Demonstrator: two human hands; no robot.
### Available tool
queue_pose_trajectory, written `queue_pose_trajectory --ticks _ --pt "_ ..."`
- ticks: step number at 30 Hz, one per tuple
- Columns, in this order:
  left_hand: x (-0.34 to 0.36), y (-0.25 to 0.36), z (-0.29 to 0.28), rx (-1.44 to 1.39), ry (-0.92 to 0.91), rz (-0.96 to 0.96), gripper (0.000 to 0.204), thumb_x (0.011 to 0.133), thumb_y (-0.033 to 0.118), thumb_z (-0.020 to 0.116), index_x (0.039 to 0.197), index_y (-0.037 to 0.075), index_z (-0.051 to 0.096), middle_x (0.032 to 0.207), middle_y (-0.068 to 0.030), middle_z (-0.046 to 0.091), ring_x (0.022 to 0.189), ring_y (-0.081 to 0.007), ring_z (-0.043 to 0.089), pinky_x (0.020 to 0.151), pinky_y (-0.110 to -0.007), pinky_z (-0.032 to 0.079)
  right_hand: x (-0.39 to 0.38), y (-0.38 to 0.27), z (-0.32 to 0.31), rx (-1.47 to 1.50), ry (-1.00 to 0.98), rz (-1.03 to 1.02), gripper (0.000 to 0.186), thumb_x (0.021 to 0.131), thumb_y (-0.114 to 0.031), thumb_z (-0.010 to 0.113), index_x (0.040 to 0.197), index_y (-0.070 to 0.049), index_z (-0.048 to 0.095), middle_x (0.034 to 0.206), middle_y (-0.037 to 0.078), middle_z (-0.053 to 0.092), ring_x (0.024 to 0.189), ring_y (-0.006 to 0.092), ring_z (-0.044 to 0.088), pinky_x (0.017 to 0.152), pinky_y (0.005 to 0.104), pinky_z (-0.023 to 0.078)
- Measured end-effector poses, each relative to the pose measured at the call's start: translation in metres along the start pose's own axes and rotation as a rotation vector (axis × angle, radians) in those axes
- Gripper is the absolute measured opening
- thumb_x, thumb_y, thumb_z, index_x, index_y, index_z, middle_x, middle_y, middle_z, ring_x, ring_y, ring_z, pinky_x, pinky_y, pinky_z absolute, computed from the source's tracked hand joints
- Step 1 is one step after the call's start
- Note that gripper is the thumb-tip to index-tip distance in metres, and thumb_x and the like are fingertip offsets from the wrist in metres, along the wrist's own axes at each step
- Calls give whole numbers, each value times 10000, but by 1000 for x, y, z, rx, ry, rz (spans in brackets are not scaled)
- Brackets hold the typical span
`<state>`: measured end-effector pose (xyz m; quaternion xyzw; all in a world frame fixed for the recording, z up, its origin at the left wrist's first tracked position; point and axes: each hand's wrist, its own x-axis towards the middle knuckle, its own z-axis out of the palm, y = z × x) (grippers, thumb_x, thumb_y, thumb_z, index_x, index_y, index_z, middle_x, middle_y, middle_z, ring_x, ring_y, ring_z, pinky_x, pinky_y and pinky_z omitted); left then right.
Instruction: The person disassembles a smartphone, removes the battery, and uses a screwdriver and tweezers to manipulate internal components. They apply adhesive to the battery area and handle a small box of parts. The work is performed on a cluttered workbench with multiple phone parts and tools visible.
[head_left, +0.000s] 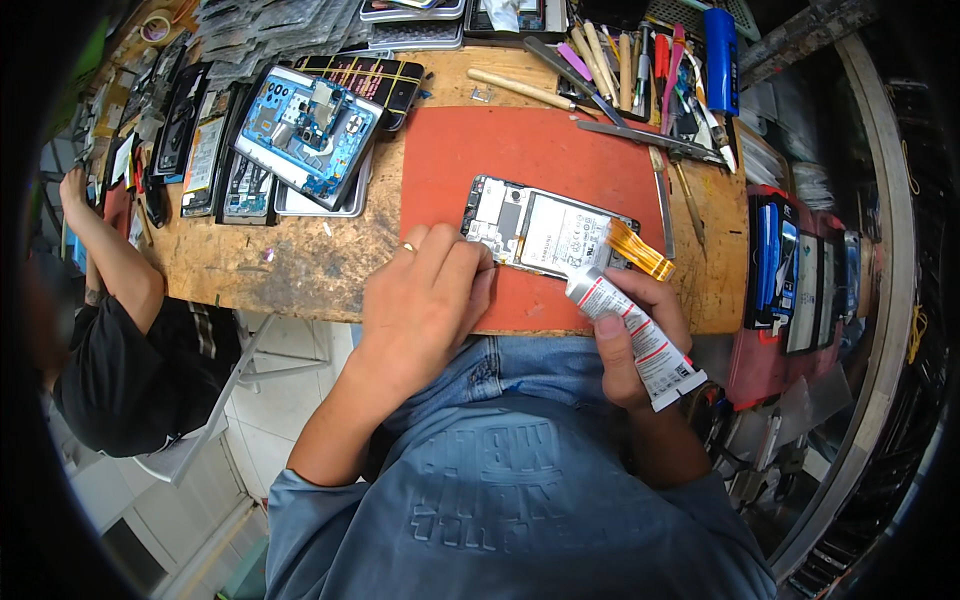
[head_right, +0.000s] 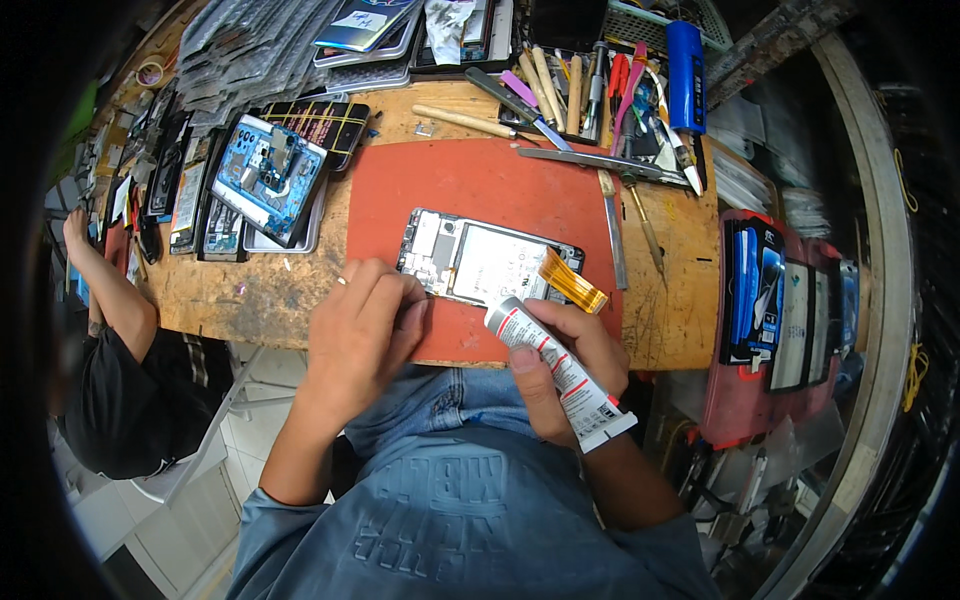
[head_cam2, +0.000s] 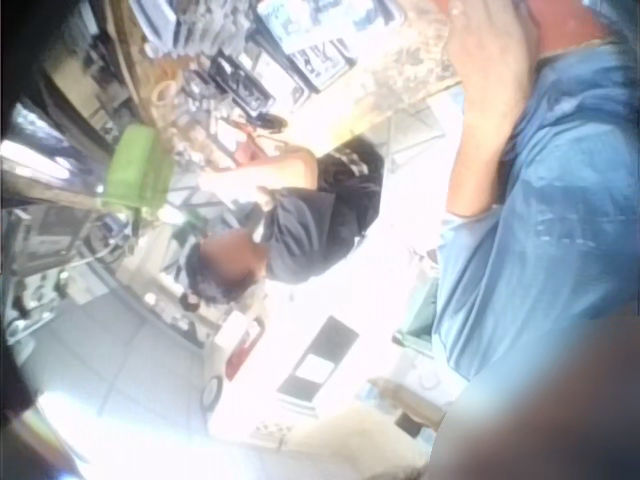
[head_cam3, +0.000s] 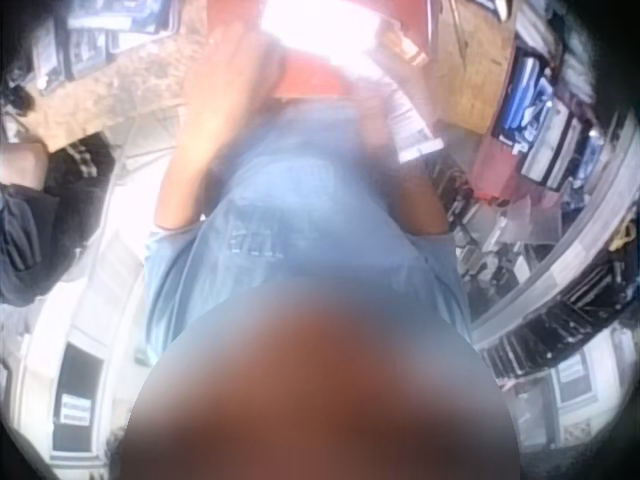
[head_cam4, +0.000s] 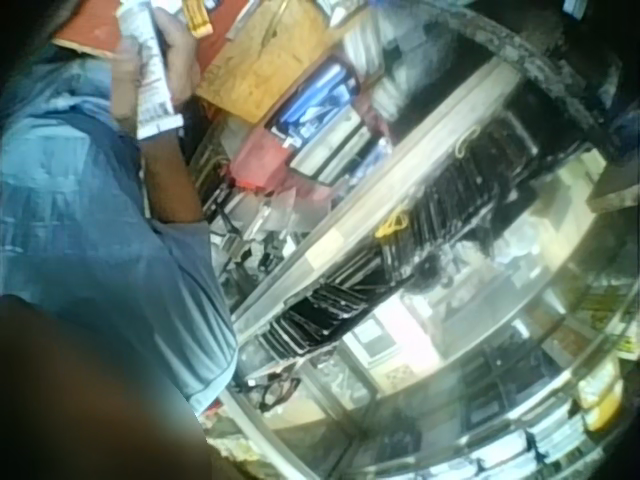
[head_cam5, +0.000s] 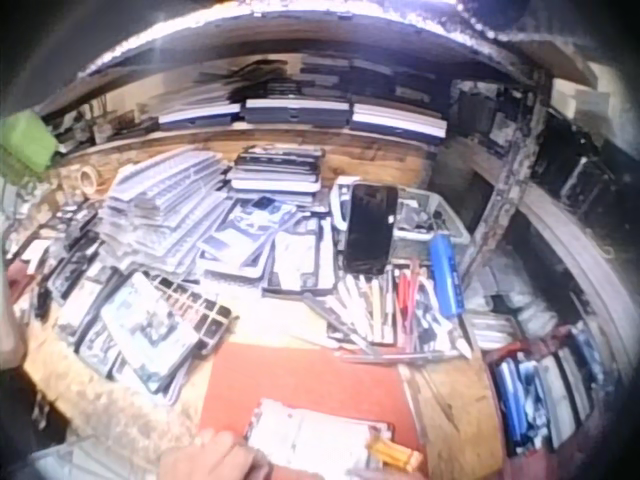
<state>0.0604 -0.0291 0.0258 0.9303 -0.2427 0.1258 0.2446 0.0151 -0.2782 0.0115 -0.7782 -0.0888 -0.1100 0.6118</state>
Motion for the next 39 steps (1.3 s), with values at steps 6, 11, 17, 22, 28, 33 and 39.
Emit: queue_pose_trajectory --ticks 6,11,17,22,28,33,39 --pt "5 -5 -5 72 59 100 229 880 172 834 1081 97 756 962 -30 648 829 -225 640 621 -358 528 6 -12 1 -19 -35 129 299 1040 -155 732 1240 67 727 1012 165 782 866 166 742 776 328 597" --pt "18 -16 -13 204 31 324 205 846 172 780 1039 104 766 927 4 632 811 -168 630 596 -326 510 8 -13 4 39 18 217 298 1066 -177 716 1247 59 717 987 138 781 826 134 717 750 316 588" --pt "23 -18 -19 284 -15 481 217 797 145 739 1002 79 769 884 1 603 807 -155 622 590 -304 484 2 -5 3 -42 31 103 280 1036 -153 738 1222 56 726 951 137 778 775 151 719 717 313 588" --pt "25 -16 -20 304 -30 518 205 796 151 723 983 73 757 872 -3 592 814 -155 626 604 -299 486 7 -3 -1 -169 -69 -150 257 976 -94 757 1181 58 743 869 154 759 701 197 722 636 323 570" --pt "27 -26 -10 66 -11 356 176 824 142 795 976 95 719 882 -23 616 763 -210 655 602 -344 522 9 -1 5 -259 -78 -257 264 937 -48 775 1173 68 748 850 164 744 662 247 706 605 350 559" --pt "23 -27 -10 -155 38 158 158 889 78 829 1011 75 728 921 -69 725 766 -274 721 637 -385 553 9 1 7 -367 -108 -382 344 910 -52 816 1208 91 720 867 157 725 670 273 698 590 372 548" --pt "15 -27 -15 -186 47 -41 100 957 54 798 1044 56 749 908 -112 778 762 -300 749 671 -399 574 9 6 14 -380 -89 -448 340 919 -54 795 1216 95 727 860 181 722 666 291 689 591 389 541"
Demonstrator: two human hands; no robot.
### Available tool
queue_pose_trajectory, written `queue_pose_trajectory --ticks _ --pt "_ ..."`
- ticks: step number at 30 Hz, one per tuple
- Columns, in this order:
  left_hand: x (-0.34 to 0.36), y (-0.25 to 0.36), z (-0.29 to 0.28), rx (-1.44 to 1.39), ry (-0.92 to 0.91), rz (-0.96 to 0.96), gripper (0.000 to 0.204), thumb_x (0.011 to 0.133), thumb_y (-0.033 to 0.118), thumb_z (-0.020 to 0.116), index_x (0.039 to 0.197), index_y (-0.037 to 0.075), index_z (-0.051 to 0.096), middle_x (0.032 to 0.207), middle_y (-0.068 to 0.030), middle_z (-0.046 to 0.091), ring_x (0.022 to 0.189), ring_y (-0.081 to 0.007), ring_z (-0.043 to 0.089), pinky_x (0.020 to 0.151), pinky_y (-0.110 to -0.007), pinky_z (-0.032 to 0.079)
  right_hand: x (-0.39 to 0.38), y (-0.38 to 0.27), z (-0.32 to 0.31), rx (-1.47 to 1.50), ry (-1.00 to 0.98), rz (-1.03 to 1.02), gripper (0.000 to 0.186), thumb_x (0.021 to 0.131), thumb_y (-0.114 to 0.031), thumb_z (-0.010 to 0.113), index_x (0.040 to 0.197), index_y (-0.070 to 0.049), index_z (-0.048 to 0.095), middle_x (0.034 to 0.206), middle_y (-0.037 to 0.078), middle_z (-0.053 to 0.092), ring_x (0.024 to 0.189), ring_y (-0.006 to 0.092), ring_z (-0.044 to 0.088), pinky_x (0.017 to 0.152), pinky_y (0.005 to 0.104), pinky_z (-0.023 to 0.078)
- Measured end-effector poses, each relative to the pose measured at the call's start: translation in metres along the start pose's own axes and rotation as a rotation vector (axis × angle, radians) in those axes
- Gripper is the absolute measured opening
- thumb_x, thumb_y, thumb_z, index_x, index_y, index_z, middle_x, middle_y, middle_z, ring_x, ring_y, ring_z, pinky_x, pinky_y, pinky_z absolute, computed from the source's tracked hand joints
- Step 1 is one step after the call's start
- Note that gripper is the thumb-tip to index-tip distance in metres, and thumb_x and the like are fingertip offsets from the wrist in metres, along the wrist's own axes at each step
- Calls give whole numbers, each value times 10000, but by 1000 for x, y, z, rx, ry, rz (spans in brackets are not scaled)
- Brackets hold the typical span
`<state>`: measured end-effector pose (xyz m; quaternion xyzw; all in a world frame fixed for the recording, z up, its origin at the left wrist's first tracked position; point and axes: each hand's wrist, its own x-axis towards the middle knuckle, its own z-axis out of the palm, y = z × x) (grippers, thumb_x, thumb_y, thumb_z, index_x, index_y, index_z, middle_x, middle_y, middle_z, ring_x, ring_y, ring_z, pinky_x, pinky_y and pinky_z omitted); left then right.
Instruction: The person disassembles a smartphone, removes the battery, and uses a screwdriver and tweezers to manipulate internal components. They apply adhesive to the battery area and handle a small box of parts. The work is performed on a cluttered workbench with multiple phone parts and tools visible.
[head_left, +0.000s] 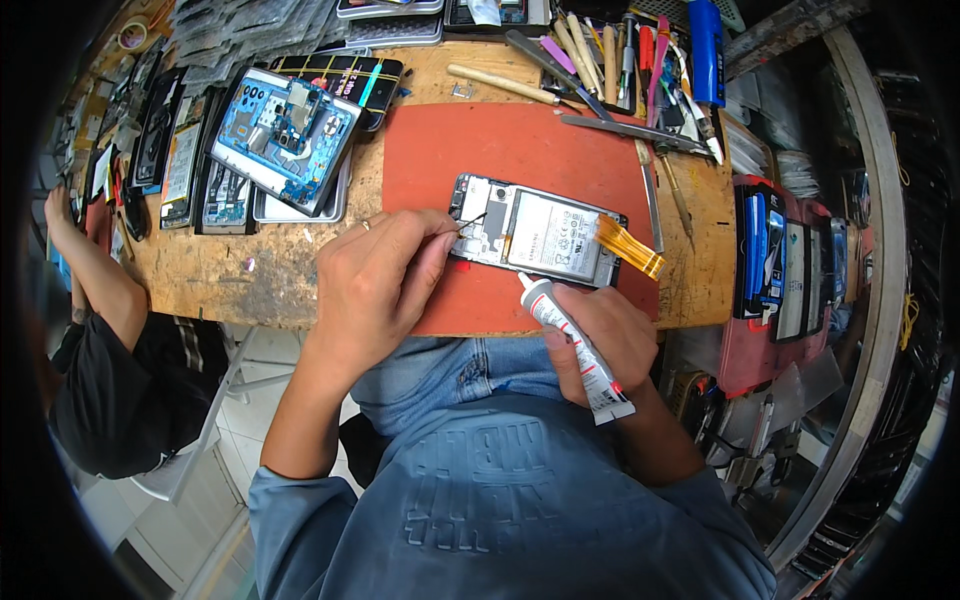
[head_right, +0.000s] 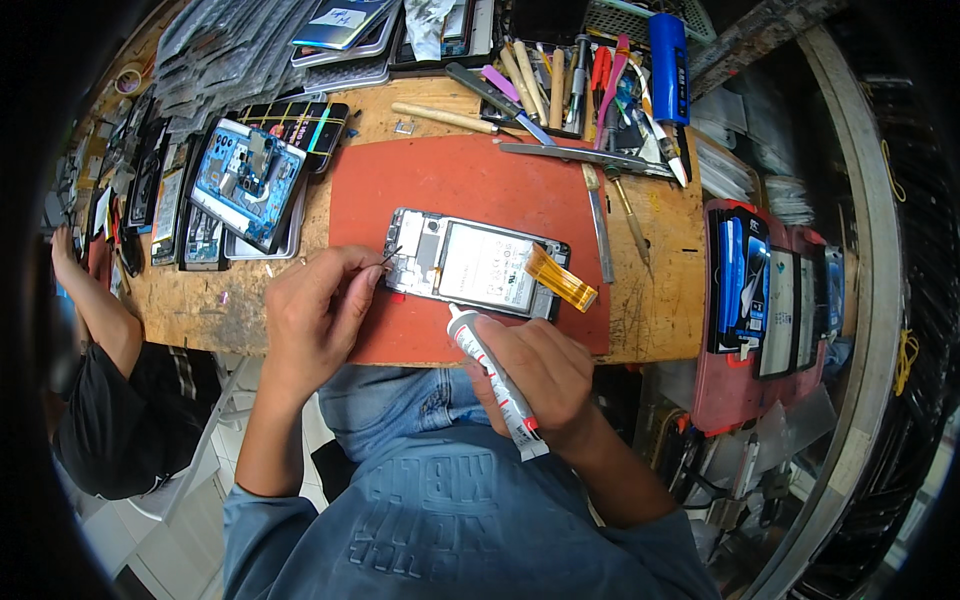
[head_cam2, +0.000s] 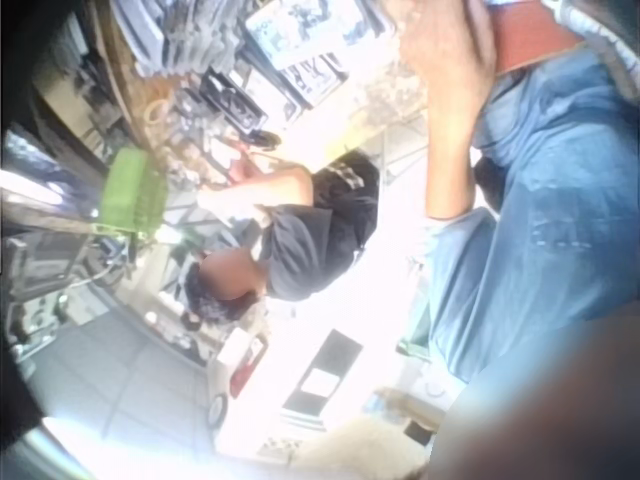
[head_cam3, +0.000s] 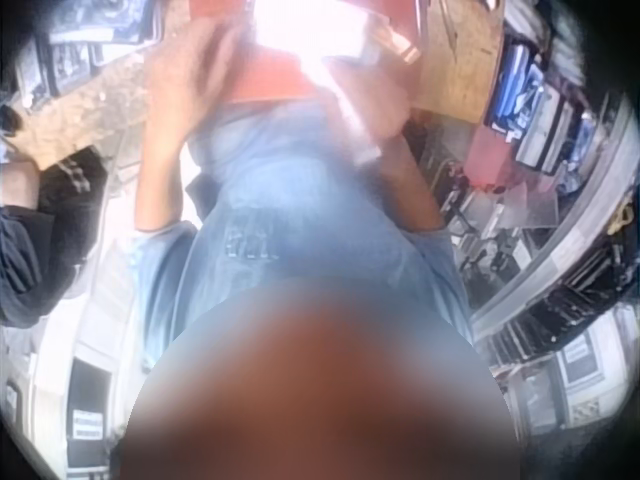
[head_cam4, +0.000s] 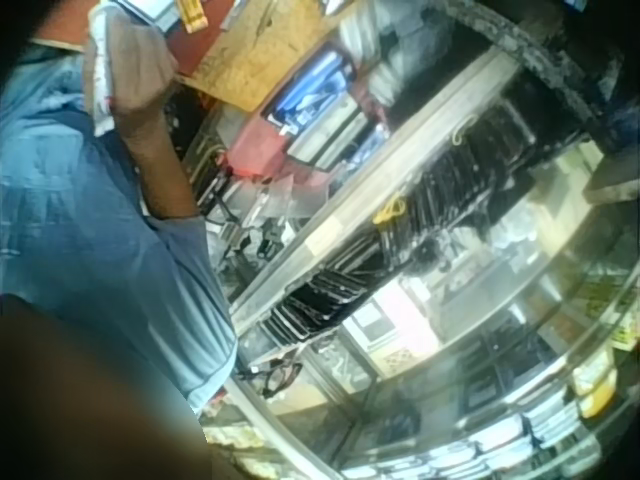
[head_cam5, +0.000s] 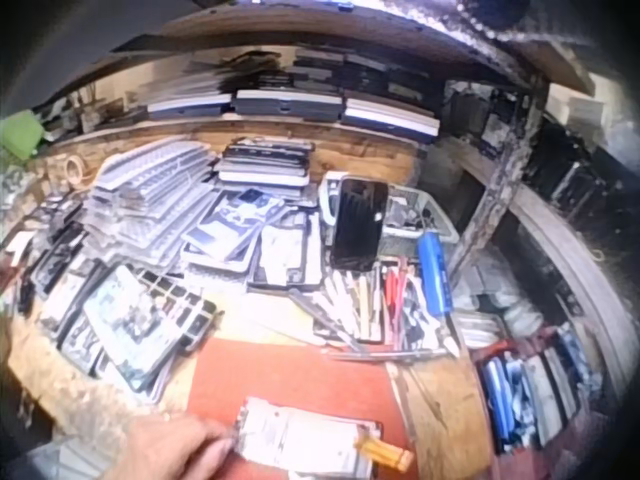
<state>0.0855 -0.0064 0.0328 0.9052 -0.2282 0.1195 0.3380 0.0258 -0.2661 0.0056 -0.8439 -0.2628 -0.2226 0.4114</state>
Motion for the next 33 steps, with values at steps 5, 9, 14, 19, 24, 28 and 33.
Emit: queue_pose_trajectory --ticks 5,9,14,19,24,28,33 --pt "-3 1 1 -48 21 -39 80 971 54 793 1041 49 754 897 -116 782 748 -298 755 674 -392 577 5 -2 5 0 -23 -49 356 925 -69 803 1225 99 714 869 178 725 662 296 695 578 389 545" --pt "-7 -4 8 -103 70 -61 75 976 63 799 1037 44 759 886 -114 783 736 -287 758 662 -379 575 8 -2 12 -37 -24 -107 367 928 -80 807 1233 98 706 881 178 726 652 288 691 562 380 538" --pt "-7 -4 10 -126 89 -77 78 978 77 808 1031 40 763 856 -110 777 704 -275 750 640 -372 569 11 -2 18 -50 -25 -138 391 911 -80 826 1242 89 705 899 154 720 661 266 681 570 372 539" --pt "-8 -5 11 -145 93 -89 75 979 79 810 1024 40 763 846 -104 773 674 -257 733 623 -362 559 13 -2 25 -66 -34 -162 394 901 -68 823 1239 96 703 877 159 712 632 270 668 548 376 527" --pt "-8 -4 10 -141 98 -92 78 977 78 813 1019 39 760 848 -103 773 669 -253 730 621 -358 557 14 -2 27 -78 -69 -174 404 893 -52 821 1247 101 700 856 151 705 642 262 667 553 373 525" --pt "-7 -5 11 -138 99 -84 90 968 78 823 1019 41 758 852 -101 775 678 -270 737 625 -366 565 19 -9 20 -44 -6 -82 369 900 -34 808 1231 97 711 858 145 711 654 262 673 574 373 536" --pt "-8 -6 10 -69 81 32 142 908 42 844 1026 48 765 926 -94 789 776 -275 755 681 -373 580 26 -16 18 33 4 78 286 941 -21 757 1202 91 729 827 165 702 640 264 660 583 371 529"
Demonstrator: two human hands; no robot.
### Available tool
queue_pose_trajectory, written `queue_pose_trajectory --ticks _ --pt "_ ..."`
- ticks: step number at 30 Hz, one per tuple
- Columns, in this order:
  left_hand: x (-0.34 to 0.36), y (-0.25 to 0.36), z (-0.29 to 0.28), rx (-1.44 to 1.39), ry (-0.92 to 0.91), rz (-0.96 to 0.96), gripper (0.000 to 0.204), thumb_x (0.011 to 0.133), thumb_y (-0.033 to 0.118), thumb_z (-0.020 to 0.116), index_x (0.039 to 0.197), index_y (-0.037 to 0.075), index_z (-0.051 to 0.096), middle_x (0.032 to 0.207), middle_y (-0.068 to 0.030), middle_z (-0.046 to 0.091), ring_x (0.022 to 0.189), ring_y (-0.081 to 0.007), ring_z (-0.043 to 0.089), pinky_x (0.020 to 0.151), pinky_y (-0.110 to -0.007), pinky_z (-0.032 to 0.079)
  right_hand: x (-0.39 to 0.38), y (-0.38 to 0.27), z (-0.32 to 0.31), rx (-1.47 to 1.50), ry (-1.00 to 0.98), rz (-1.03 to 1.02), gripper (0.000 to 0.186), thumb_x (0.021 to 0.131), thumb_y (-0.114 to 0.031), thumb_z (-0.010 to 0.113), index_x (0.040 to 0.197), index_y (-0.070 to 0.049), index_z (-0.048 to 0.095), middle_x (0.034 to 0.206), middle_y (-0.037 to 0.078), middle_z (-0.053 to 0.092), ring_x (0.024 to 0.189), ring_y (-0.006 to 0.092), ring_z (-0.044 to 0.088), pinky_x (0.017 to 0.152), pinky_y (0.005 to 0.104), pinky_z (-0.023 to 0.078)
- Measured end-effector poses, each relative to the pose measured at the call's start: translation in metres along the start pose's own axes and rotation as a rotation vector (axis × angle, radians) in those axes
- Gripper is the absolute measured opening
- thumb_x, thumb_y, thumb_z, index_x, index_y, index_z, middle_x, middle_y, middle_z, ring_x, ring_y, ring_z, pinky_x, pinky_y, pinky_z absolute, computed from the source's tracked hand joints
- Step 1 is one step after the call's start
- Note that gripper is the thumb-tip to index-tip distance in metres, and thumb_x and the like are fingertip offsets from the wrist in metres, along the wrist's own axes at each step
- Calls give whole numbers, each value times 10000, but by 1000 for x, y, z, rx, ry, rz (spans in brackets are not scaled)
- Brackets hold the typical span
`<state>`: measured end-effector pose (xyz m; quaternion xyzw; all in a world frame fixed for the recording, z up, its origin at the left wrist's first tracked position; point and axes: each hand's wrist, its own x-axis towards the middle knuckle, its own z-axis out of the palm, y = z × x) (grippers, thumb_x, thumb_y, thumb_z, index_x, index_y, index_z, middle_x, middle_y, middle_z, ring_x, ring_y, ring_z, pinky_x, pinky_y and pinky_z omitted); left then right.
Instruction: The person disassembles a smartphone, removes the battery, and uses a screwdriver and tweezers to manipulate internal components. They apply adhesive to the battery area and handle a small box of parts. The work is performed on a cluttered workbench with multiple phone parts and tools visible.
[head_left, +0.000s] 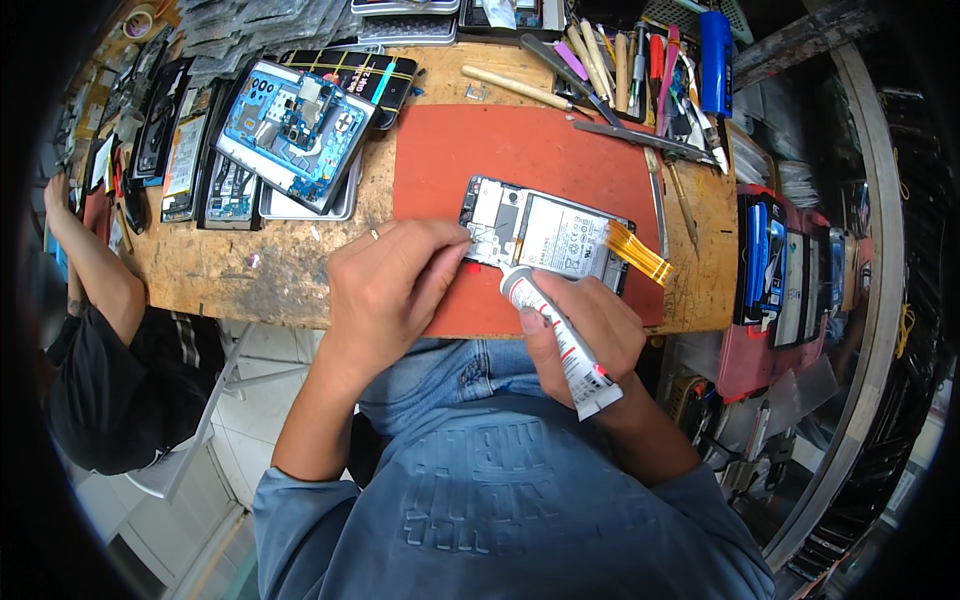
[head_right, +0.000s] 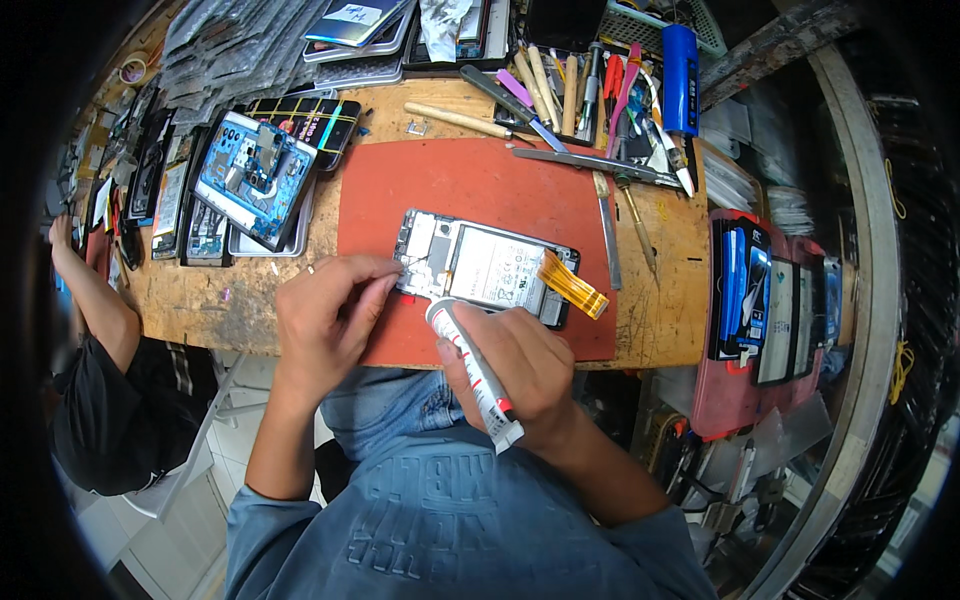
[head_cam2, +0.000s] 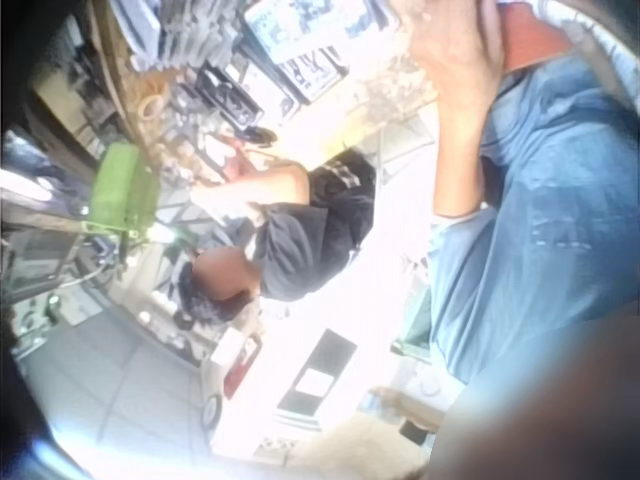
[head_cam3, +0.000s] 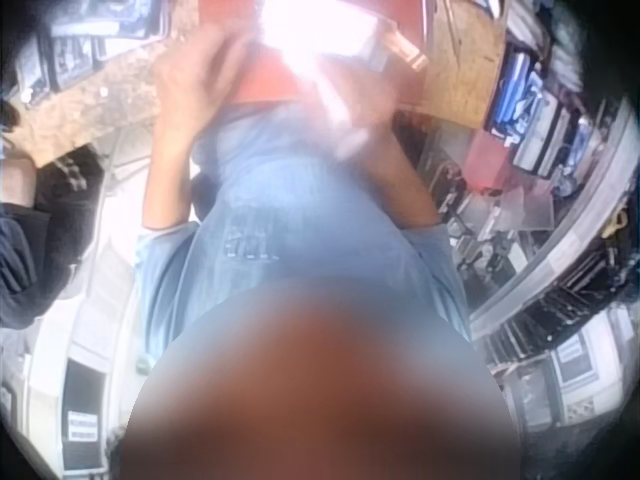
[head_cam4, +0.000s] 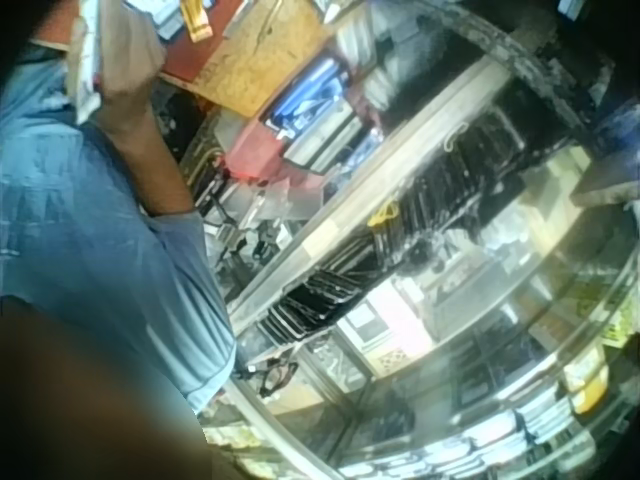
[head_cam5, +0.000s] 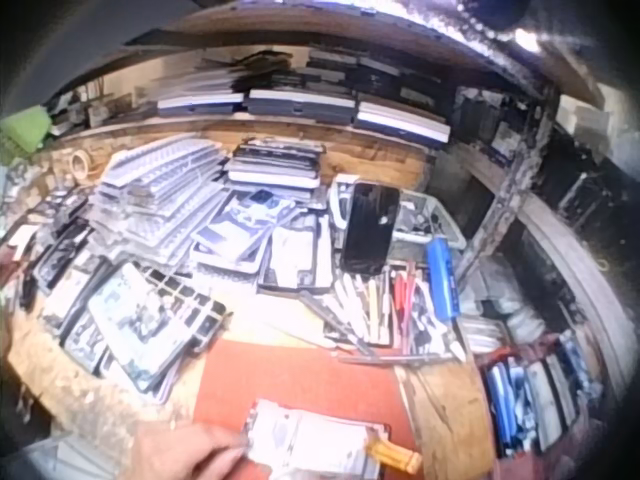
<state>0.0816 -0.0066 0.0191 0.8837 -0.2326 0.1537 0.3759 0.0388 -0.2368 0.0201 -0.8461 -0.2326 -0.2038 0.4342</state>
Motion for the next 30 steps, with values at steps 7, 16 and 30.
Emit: queue_pose_trajectory --ticks 7,16,30 --pt "-10 10 -9 55 -42 85 183 868 2 829 1034 47 767 952 -87 775 799 -296 718 708 -376 572 6 -5 -5 31 -20 81 263 946 -17 757 1187 86 729 868 186 733 695 294 715 619 374 560" --pt "-34 33 -39 -320 -128 -414 387 978 -191 551 1325 -36 627 1146 -146 648 961 -242 694 874 -343 574 -2 9 -50 792 190 525 434 1122 -176 655 1483 35 536 1259 238 727 967 234 762 841 366 629" --pt "-1 54 7 -1540 253 -480 240 1069 142 776 1226 40 627 1164 -104 750 1163 -217 713 1066 -374 560 1 -10 1 1487 101 564 482 1095 -233 691 1497 8 576 1318 207 722 1069 252 675 965 400 548"
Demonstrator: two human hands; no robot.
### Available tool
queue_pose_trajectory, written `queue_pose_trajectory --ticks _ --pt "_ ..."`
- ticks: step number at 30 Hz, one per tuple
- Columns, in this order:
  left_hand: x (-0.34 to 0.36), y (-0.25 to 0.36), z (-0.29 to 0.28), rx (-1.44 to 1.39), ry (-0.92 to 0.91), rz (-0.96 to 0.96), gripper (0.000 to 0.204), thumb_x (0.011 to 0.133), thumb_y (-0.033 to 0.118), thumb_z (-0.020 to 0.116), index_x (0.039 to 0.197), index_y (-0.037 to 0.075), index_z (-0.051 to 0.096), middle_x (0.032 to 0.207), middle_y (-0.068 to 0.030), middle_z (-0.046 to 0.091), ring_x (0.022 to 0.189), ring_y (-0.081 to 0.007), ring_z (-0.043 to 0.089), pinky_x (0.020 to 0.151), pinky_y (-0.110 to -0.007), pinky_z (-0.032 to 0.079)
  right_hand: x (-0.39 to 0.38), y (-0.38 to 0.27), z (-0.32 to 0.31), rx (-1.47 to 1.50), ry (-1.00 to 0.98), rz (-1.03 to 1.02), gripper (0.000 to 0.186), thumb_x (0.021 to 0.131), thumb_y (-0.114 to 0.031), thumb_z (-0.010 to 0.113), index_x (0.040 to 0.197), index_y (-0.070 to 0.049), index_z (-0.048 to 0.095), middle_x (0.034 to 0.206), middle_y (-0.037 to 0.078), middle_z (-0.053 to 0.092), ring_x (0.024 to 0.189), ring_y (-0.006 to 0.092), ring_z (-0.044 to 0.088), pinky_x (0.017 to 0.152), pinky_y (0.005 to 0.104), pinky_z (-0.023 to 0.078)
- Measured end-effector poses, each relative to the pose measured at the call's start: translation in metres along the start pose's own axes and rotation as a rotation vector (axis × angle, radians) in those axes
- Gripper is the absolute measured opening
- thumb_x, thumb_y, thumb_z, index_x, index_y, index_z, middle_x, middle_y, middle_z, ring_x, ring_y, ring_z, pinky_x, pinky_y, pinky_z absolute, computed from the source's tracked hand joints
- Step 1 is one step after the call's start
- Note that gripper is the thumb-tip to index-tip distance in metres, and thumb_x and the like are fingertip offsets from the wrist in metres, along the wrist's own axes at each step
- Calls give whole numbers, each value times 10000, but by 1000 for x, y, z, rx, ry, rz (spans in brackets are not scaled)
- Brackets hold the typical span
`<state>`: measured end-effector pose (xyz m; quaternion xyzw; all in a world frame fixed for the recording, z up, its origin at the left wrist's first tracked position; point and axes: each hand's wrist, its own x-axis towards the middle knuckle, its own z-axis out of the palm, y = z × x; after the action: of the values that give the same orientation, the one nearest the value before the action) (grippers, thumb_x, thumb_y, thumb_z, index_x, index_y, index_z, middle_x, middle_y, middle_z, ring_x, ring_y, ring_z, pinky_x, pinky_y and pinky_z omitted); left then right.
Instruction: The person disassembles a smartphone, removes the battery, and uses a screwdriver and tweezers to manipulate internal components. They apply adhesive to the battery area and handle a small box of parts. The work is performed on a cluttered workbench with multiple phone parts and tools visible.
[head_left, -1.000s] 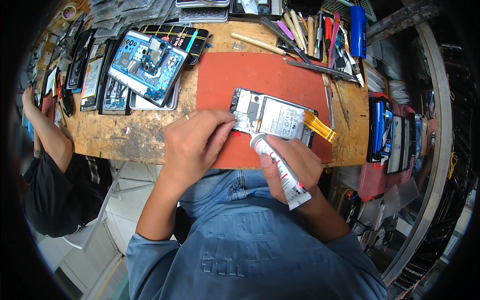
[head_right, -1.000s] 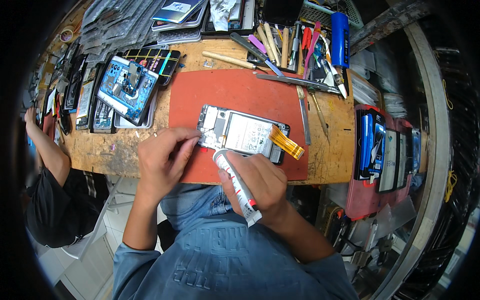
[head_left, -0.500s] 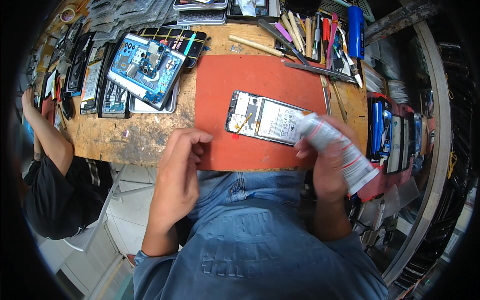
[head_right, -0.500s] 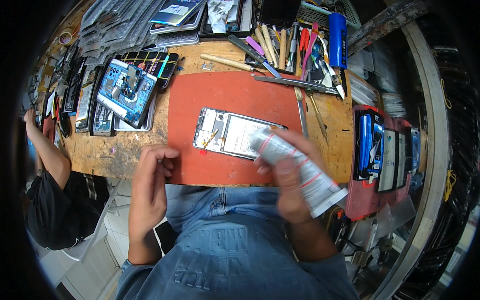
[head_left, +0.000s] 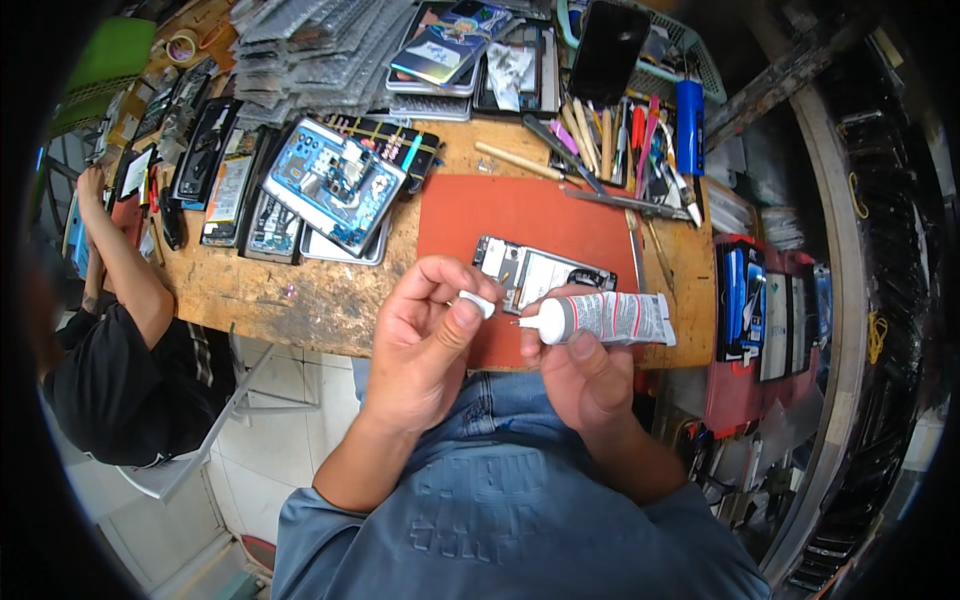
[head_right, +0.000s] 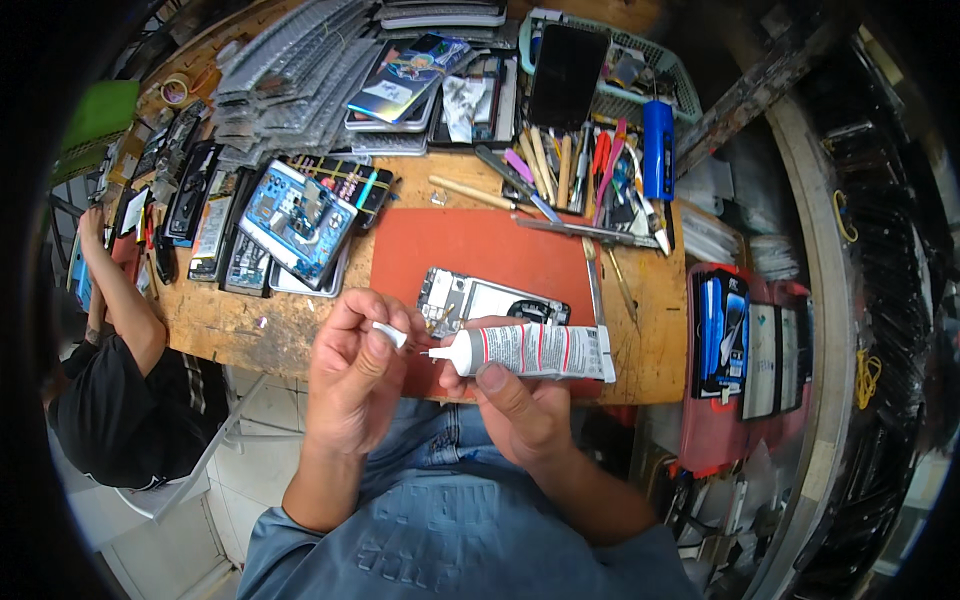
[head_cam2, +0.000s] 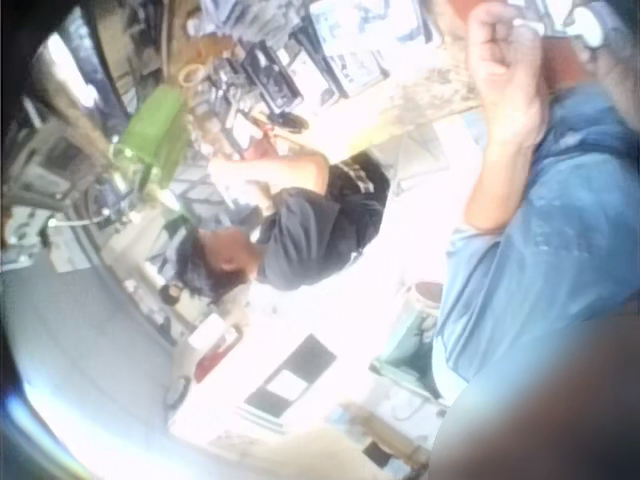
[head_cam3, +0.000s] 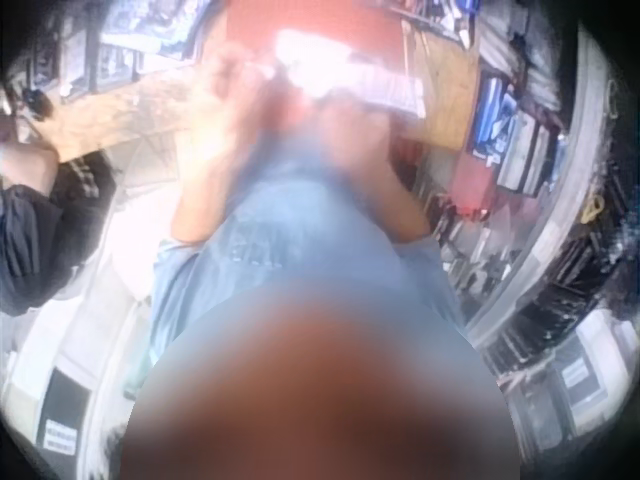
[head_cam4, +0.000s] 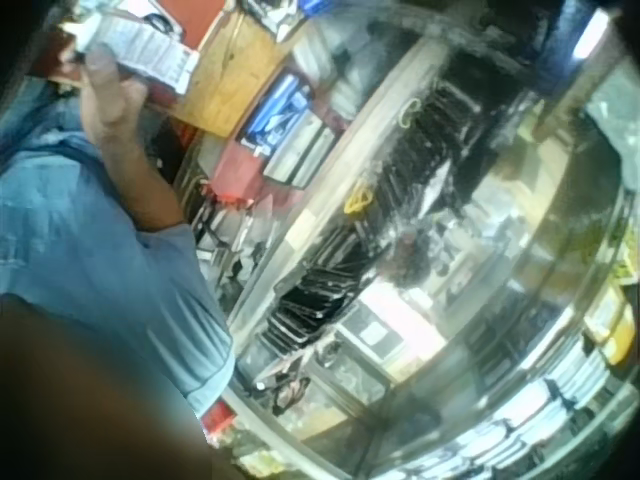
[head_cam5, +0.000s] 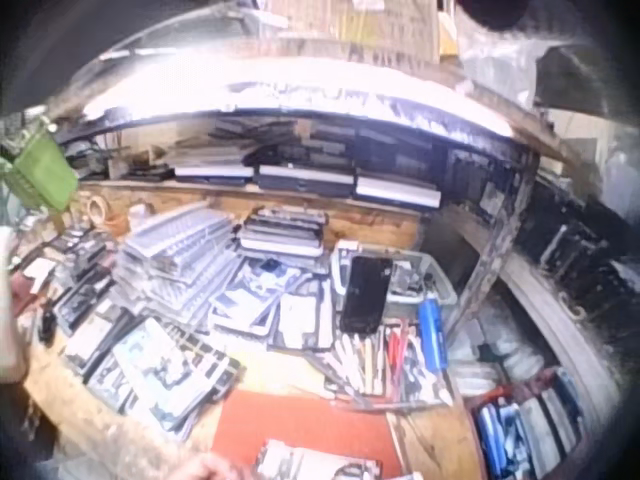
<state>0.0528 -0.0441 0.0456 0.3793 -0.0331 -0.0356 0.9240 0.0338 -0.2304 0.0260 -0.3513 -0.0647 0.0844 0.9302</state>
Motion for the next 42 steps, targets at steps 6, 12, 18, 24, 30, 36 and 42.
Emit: queue_pose_trajectory --ticks 6,12,18,24,30,36,42 --pt "0 -1 15 -34 101 39 188 1073 94 752 1178 7 623 1102 -147 776 1174 -313 789 993 -407 678 14 2 6 81 -21 -37 435 1115 -149 673 1515 -8 582 1366 218 707 1170 299 712 1074 465 556" --pt "-1 -1 12 -98 139 37 172 1082 93 738 1165 -9 628 1094 -154 778 1126 -292 807 934 -358 712 11 7 7 100 -29 -20 427 1118 -153 664 1513 -7 590 1397 229 702 1198 299 710 1097 469 549" --pt "-3 -2 10 -104 141 31 161 1080 91 741 1154 -5 635 1088 -134 775 1110 -267 811 927 -341 712 10 8 8 77 -56 -36 423 1117 -148 658 1508 -1 595 1395 227 705 1208 298 713 1103 469 553" --pt "-4 -2 11 -95 151 8 150 1081 78 737 1150 -9 637 1077 -132 775 1102 -256 812 921 -339 714 8 8 8 81 -50 -42 431 1109 -141 663 1506 9 590 1388 233 707 1199 299 718 1097 474 563" --pt "-4 -1 11 -136 143 4 146 1083 70 730 1152 -14 633 1095 -154 778 1101 -258 813 919 -339 717 8 9 8 90 -50 -42 432 1102 -124 666 1506 8 587 1374 233 714 1192 304 723 1096 477 565" --pt "-4 -2 14 10 180 9 156 1107 136 707 1151 12 624 1034 -143 771 1101 -257 810 880 -301 720 8 9 6 85 -67 -57 439 1098 -111 668 1504 27 575 1374 236 717 1205 308 722 1098 481 566" --pt "-6 2 10 143 209 37 143 1077 74 748 1094 15 618 1062 -142 774 988 -196 799 882 -315 689 0 4 6 -230 -7 -102 444 1056 -107 715 1463 7 578 1383 240 702 1187 281 718 1071 441 570"
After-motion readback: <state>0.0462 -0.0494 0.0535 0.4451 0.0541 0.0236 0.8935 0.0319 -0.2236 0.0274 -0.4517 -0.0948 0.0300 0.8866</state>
